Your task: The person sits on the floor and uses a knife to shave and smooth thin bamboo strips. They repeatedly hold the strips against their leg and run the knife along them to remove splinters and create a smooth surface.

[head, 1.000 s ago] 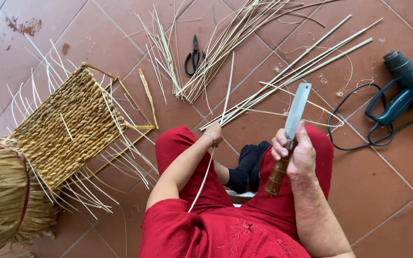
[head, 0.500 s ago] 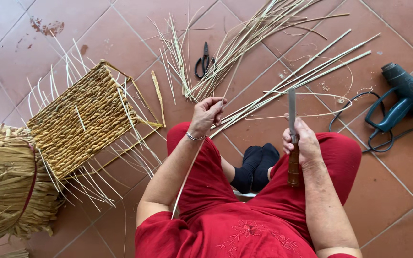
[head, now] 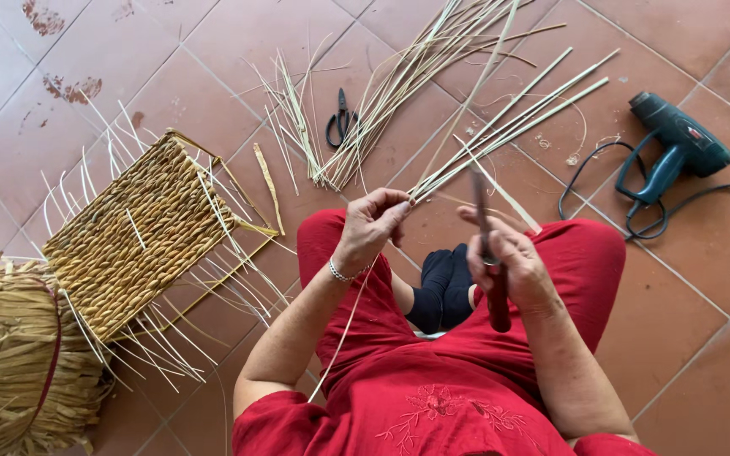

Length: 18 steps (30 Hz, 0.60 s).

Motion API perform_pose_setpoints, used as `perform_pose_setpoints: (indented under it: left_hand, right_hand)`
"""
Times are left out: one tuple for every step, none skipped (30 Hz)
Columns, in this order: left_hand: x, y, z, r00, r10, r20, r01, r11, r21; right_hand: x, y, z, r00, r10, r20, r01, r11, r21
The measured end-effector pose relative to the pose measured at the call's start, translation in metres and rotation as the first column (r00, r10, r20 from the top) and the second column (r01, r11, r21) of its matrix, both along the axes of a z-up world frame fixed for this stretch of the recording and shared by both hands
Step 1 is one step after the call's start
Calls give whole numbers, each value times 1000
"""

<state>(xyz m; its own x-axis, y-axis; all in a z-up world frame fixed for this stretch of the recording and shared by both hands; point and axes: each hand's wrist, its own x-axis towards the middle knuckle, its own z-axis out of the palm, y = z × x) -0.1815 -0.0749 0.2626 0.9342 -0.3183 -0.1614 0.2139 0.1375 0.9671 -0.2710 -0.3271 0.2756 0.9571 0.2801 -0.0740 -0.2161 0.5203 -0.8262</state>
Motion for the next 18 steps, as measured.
perform_pose_setpoints:
  left_hand:
    - [-7, -3, 5, 1000, -10, 29, 10, 1000, 8]
    - [-13, -4, 10, 998, -17, 59, 16, 1000, 17]
    - [-19, -5, 15, 996, -25, 88, 22, 999, 26]
    - [-25, -5, 21, 990, -31, 138, 23, 998, 57]
    - [-30, -5, 26, 981, -38, 188, 22, 996, 87]
    - [-34, -5, 30, 970, -45, 237, 18, 993, 116]
    - [-38, -4, 34, 952, -48, 304, 6, 991, 137]
    - [-42, -4, 38, 929, -50, 367, -9, 987, 158]
    - [-45, -3, 41, 902, -54, 428, -26, 984, 178]
    - [-49, -1, 44, 897, -61, 438, -32, 979, 201]
    - [-52, 1, 46, 891, -68, 449, -39, 974, 225]
    - [-56, 4, 47, 887, -77, 456, -43, 968, 248]
    - [-59, 6, 47, 881, -94, 464, -51, 956, 290]
    - [-61, 9, 47, 874, -111, 473, -59, 942, 330]
    - [-63, 12, 46, 867, -129, 481, -67, 927, 370]
    - [-65, 15, 44, 871, -130, 473, -60, 928, 367]
    - [-67, 18, 43, 875, -132, 465, -53, 930, 363]
    - [-70, 21, 40, 879, -137, 457, -42, 932, 360]
  right_hand:
    - [0, 4, 8, 1000, 17, -2, -17, 999, -45]
    - [2, 8, 16, 999, 37, -4, -37, 995, -89]
    - [3, 11, 22, 998, 50, -43, -53, 996, -75]
    - [4, 14, 28, 994, 66, -83, -71, 996, -59]
    - [4, 18, 32, 989, 82, -122, -87, 995, -43]
    - [4, 22, 36, 987, 108, -120, -113, 993, -37]
    - [3, 26, 38, 984, 134, -117, -139, 990, -31]
    - [2, 29, 40, 980, 163, -117, -167, 986, -24]
    - [1, 32, 40, 976, 184, -113, -187, 982, -13]
    - [1, 36, 40, 973, 206, -108, -207, 978, -1]
    - [0, 39, 39, 968, 228, -103, -228, 974, 10]
    - [-2, 41, 38, 971, 213, -111, -213, 977, 10]
    - [-4, 42, 37, 973, 198, -119, -198, 980, 10]
    - [-5, 43, 36, 975, 182, -126, -183, 983, 8]
    - [-5, 42, 36, 978, 156, -138, -153, 988, 27]
    - [-3, 38, 36, 981, 130, -147, -125, 991, 44]
    - [-2, 35, 37, 982, 105, -156, -96, 993, 61]
    - [-2, 32, 37, 983, 84, -163, -79, 996, 38]
